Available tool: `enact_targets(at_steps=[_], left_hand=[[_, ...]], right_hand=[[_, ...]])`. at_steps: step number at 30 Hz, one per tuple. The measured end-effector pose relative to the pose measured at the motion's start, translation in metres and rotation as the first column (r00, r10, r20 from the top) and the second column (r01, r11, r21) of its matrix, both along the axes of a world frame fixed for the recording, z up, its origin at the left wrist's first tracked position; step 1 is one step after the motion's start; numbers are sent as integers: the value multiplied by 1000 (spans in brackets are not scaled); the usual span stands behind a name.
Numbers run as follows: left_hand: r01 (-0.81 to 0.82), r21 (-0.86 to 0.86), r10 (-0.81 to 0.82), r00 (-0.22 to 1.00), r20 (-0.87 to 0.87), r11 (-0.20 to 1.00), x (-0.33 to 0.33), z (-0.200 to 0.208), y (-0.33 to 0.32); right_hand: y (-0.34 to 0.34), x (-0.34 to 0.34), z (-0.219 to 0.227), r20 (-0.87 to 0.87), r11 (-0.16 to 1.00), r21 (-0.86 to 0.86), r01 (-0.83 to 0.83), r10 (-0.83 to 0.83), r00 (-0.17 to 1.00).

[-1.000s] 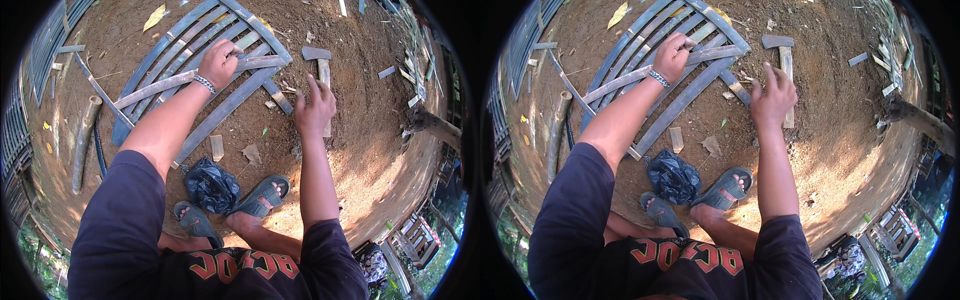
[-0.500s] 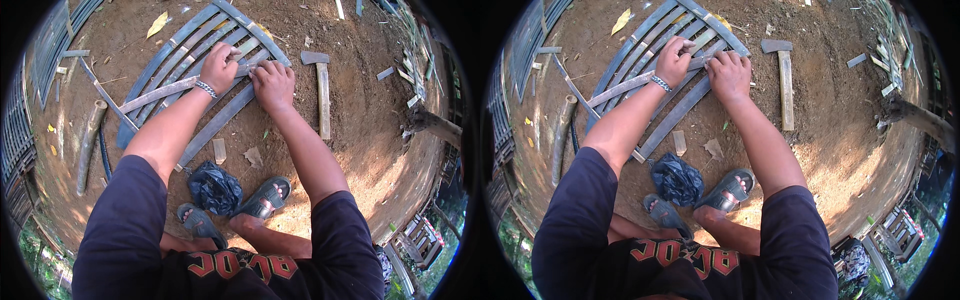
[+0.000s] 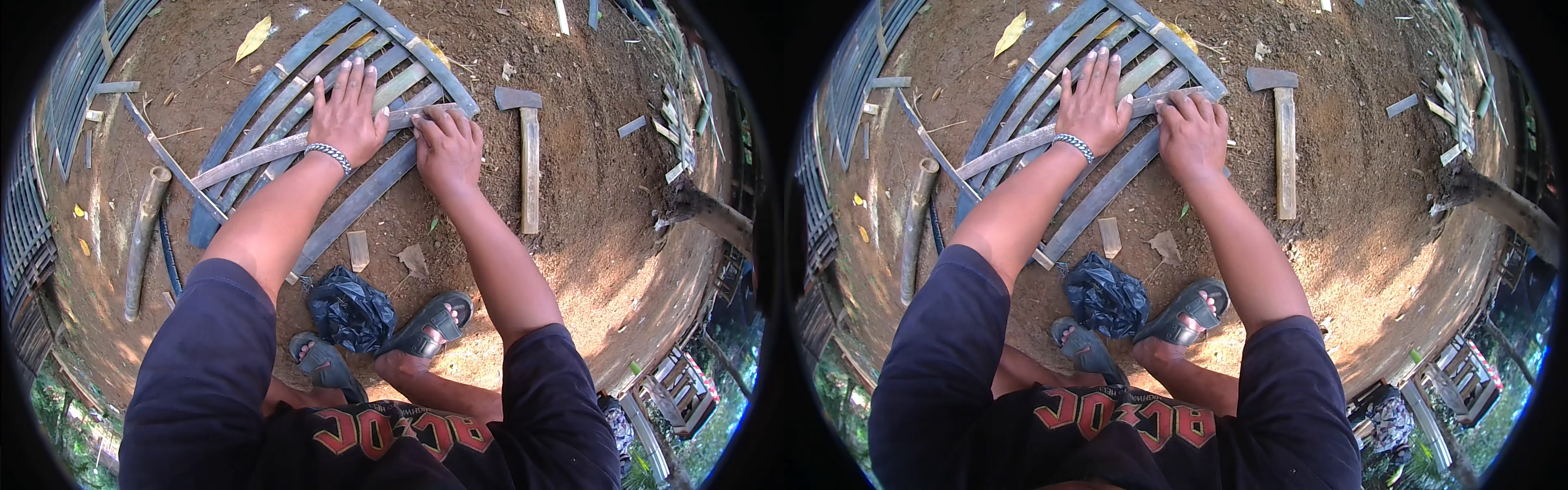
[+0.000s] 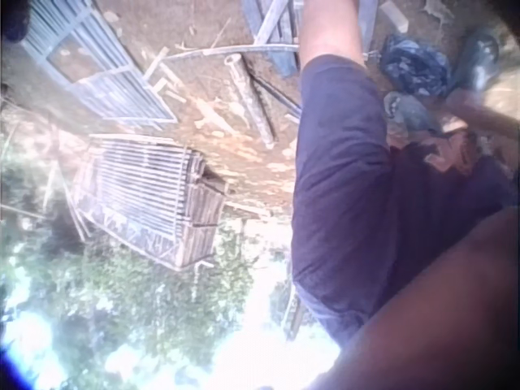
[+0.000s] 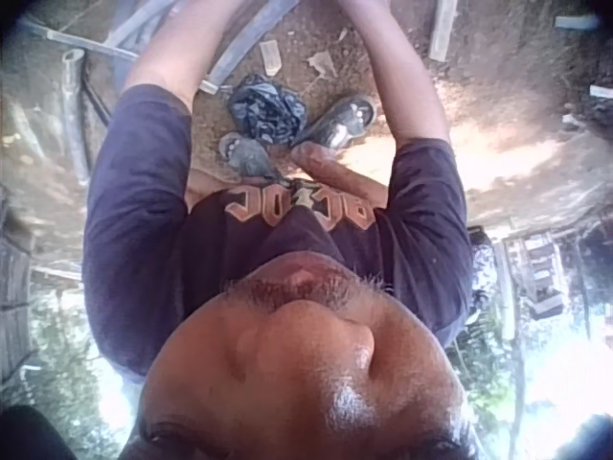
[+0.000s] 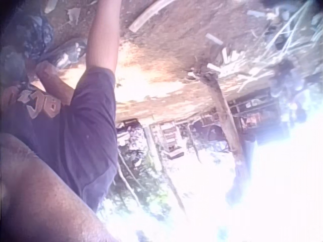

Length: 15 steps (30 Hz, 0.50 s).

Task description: The person assembles a small rectangular bamboo frame by hand. They place slats into a frame, insert nails from a plastic bag, and hammer them in with a wooden mallet. The person flips the frame to work on both sides and continues nailing until the structure is complete.

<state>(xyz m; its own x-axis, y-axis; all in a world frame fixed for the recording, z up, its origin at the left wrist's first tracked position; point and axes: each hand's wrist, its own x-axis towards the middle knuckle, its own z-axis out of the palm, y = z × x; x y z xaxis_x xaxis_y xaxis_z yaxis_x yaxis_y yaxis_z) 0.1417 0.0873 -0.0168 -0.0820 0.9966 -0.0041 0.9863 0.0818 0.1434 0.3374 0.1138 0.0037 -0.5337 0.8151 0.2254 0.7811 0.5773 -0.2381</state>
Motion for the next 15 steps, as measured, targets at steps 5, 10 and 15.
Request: enact_targets(at_steps=[5, 10, 15], left_hand=[[1, 8, -1, 999, 46, 1000, 2, 1, 1], [0, -3, 0, 999, 38, 1000, -2, 2, -2], [-1, -3, 1, 1000, 19, 1000, -3, 3, -2]], right_hand=[[-12, 62, 32, 4, 970, -68, 233, -233, 972], [-30, 116, 50, 462, 778, -188, 600, -469, 753], [-12, 126, 56, 442, 728, -289, 621, -474, 762]])
